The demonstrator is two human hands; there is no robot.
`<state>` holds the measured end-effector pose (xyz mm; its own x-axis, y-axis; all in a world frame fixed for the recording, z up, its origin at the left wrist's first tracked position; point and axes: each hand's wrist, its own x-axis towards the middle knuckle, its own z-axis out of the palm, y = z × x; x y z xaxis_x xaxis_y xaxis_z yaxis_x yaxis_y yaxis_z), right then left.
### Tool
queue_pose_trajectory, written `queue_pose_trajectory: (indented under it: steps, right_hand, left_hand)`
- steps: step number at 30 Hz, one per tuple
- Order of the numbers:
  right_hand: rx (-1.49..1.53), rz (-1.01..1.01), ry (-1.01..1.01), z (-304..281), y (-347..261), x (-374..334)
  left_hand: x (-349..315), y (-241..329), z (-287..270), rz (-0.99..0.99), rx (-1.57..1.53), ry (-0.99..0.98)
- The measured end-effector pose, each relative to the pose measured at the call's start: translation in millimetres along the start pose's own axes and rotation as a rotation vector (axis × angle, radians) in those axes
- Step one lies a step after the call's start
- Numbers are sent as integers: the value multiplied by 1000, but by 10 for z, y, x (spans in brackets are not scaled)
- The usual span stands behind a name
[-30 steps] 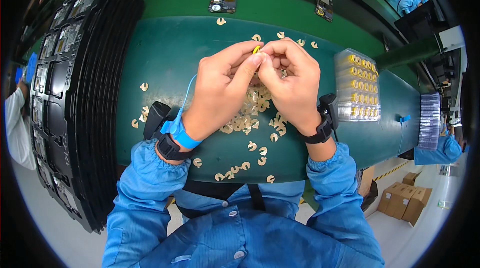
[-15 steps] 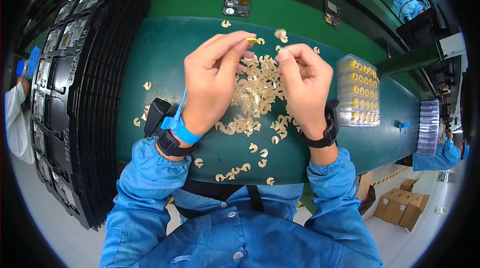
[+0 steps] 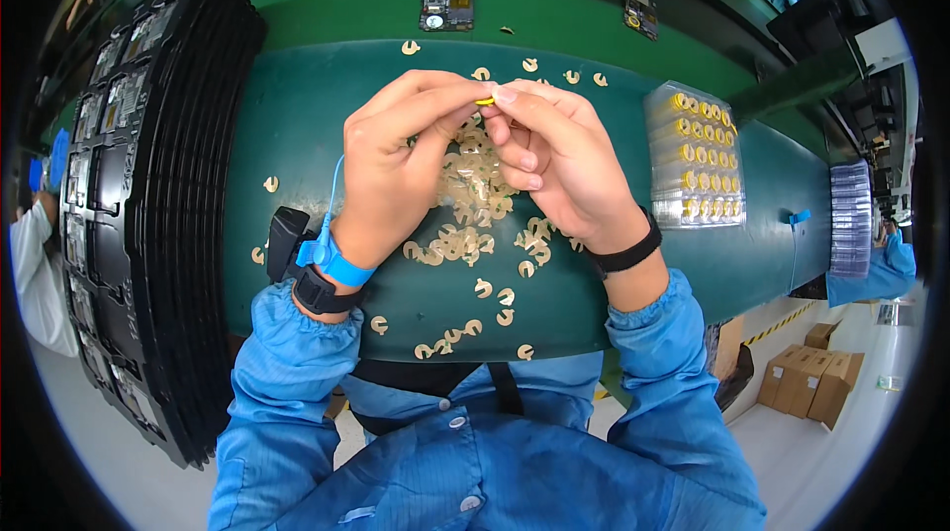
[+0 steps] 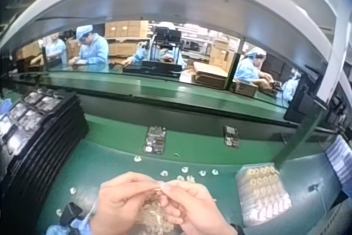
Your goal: Assembling electronic components by attaching a circular module and applying yellow adhesive tape to circuit boards on an assembly line.
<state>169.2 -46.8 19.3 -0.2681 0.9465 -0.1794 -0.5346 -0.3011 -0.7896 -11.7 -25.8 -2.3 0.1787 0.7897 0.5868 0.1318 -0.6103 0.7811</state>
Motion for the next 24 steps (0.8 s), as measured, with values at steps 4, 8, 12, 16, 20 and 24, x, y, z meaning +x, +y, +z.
queue_pose_trajectory:
  steps: [4,8,12,16,20,24]
  right_hand:
    - [2,-20,42,-28,25,-13]
    - [-236,-219,62,45,91,14]
    - [-457,-354,87,109,139,3]
    - [-864,-633,144,-11,261,68]
    - [-1106,-692,266,93,208,-3]
    - [-637,-671,126,86,297,75]
  left_hand:
    - [-29,74,57,-187,-262,20]
    - [-20,70,-12,-396,-436,-3]
    - [-53,47,0,-390,-409,-4]
    - [-64,52,21,-331,-268,24]
    - [-70,34,-9,-314,-228,30]
    - [-61,39,0,-347,-318,12]
